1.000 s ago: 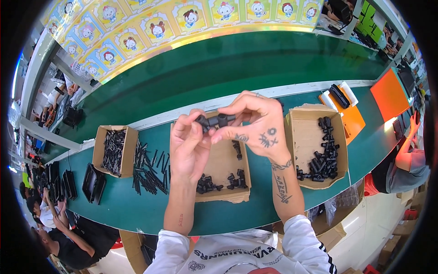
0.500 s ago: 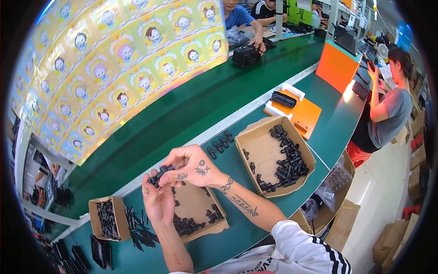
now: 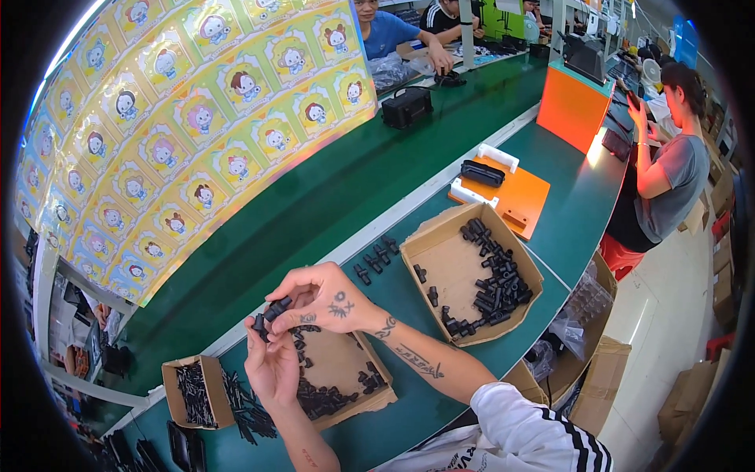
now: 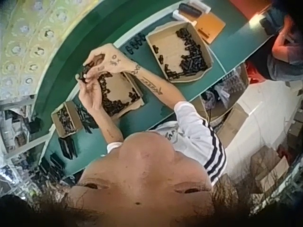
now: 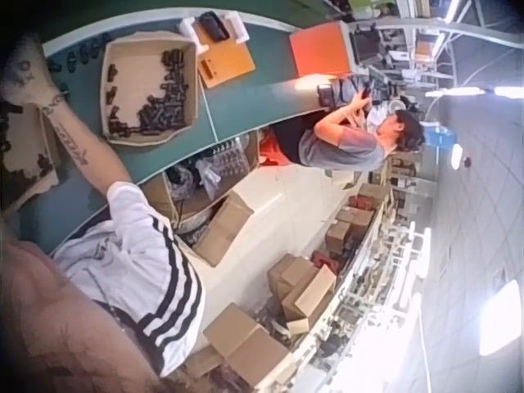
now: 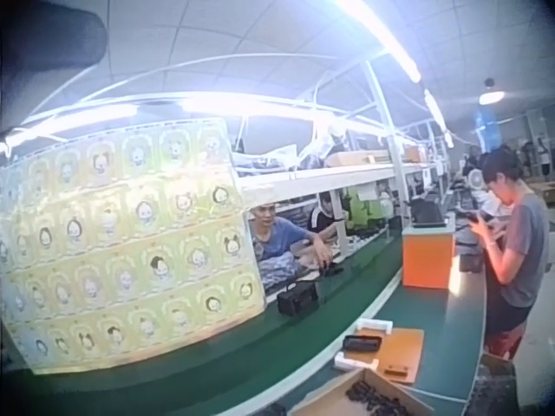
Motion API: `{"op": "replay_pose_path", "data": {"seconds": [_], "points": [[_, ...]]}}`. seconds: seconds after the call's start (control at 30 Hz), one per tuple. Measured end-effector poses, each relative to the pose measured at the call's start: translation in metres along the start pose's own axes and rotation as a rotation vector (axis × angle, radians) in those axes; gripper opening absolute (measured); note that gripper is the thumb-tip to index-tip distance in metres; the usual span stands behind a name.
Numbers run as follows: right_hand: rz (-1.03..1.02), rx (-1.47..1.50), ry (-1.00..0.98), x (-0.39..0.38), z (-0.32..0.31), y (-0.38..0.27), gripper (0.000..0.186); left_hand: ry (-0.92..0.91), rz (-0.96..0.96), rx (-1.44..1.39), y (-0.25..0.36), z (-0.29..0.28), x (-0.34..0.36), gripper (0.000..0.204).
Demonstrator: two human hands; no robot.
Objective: Sort small plastic components and place them into a black housing unit on a production line.
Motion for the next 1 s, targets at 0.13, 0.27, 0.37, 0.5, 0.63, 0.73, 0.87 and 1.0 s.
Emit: {"op": "replay_pose_path", "data": {"seconds": [0.13, 0.27, 0.37, 0.5, 0.63, 0.73, 0.87, 1.0], "points": [[-0.038, -0.140, 0.042, 0.001, -0.001, 0.001, 0.032, 0.014, -0.151, -0.132, -0.002, -0.002, -0.002, 0.020], [-0.042, -0.165, 0.009, 0.002, -0.004, 0.001, 0.032, 0.005, -0.140, -0.139, -0.003, -0.006, 0.001, 0.020], [-0.053, -0.175, 0.013, 0.002, -0.003, 0.001, 0.032, 0.058, -0.074, -0.155, -0.003, 0.002, -0.001, 0.020], [-0.067, -0.099, 0.028, 0.002, -0.004, 0.002, 0.032, 0.053, -0.091, -0.171, -0.004, 0.004, -0.001, 0.020], [-0.040, -0.013, 0.026, 0.001, -0.004, 0.004, 0.033, 0.049, -0.098, -0.165, -0.004, 0.000, -0.001, 0.018], [-0.060, -0.018, 0.005, -0.002, -0.001, 0.002, 0.032, 0.052, -0.086, -0.102, -0.004, -0.004, -0.002, 0.017], [-0.159, -0.306, 0.019, -0.006, 0.001, -0.015, 0.030, -0.049, -0.103, 0.030, -0.002, -0.003, -0.003, 0.018], [0.010, -0.210, 0.017, -0.004, 0.007, -0.007, 0.024, 0.074, 0.331, 0.670, -0.011, 0.015, -0.005, 0.018]]}}
Point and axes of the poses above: each hand's wrist, its own x-axis towards the middle knuckle, its own z-axis out of the palm, y = z × x, the point moved 2 cm from there along x, towards the middle knuckle, and after that the axes turned 12 degrees about -x, right-handed, at the moved point
